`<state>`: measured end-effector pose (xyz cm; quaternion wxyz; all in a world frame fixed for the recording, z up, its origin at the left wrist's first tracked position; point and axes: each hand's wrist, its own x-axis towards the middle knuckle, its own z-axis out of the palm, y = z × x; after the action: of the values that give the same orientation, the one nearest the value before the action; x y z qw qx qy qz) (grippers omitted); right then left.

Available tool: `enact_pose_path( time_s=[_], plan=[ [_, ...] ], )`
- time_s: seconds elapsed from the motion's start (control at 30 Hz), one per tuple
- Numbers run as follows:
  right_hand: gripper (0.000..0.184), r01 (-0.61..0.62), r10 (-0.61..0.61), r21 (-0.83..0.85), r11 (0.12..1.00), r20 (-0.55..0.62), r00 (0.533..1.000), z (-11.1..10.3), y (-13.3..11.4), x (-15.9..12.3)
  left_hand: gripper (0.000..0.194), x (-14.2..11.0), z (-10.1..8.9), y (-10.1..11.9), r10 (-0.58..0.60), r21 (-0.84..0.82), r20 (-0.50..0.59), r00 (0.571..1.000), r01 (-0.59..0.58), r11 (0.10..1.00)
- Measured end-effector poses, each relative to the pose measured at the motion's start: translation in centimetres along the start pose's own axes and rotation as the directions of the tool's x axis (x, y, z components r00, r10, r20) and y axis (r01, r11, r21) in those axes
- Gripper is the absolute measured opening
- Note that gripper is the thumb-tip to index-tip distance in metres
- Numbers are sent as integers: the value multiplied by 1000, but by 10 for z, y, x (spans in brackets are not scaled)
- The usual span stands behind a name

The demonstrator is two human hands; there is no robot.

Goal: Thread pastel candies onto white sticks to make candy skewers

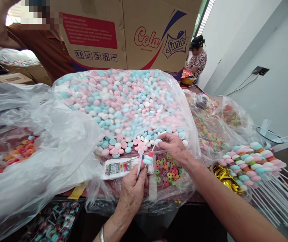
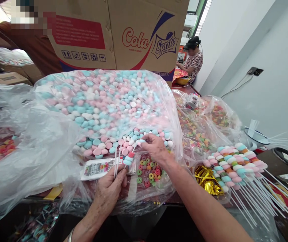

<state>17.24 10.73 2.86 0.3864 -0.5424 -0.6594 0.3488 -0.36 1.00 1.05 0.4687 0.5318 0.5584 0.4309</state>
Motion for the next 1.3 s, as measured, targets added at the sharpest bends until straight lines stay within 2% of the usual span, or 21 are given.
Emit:
enact_pose_path(
  time_s=[0.03,0.07,0.1,0.13,0.2,0.37,0.6,0.67,0.73,0.8,0.9,1.0,1.07,1.3],
  plan=[
    [20,-90,95,238,967,-9,995,-5,-2,-2,26,0,0,0,-1,19,15,1000,1,1000],
    [22,-167,183,448,878,9,983,-10,-4,-4,26,0,0,0,0,40,28,1000,-2,999],
    [24,-222,244,593,774,43,969,-13,-6,-7,26,0,0,0,9,63,38,999,-11,998],
    [24,-253,272,665,703,76,959,-15,-9,-9,26,0,0,-1,22,85,43,999,-25,996],
    [24,-278,282,720,636,119,952,-17,-13,-12,27,0,0,-2,49,125,51,998,-55,991],
    [24,-281,286,755,593,129,950,-15,-14,-14,27,0,-1,-4,77,168,55,995,-86,982],
    [25,-240,262,723,648,85,961,-14,-12,-14,28,0,0,-4,67,187,55,996,-76,979],
    [27,-206,243,674,709,41,969,-13,-10,-15,28,0,0,-4,65,196,58,996,-75,978],
    [28,-150,189,571,807,-9,982,-12,-6,-17,28,0,0,-4,63,203,65,996,-75,976],
    [30,-96,114,447,889,-13,993,-12,-3,-18,28,0,-1,-4,63,211,71,995,-77,975],
    [28,0,0,280,960,0,1000,-16,-1,-19,29,0,0,-4,57,214,69,996,-71,974],
    [28,100,-103,121,988,17,995,-20,-7,-20,29,0,1,-5,58,203,71,996,-71,977],
    [30,117,-120,60,991,41,992,-22,-11,-21,28,0,1,-6,68,199,70,995,-80,977],
    [31,178,-178,-3,984,21,984,-11,-8,-31,28,0,3,-7,80,212,49,996,-89,973]
  ],
)
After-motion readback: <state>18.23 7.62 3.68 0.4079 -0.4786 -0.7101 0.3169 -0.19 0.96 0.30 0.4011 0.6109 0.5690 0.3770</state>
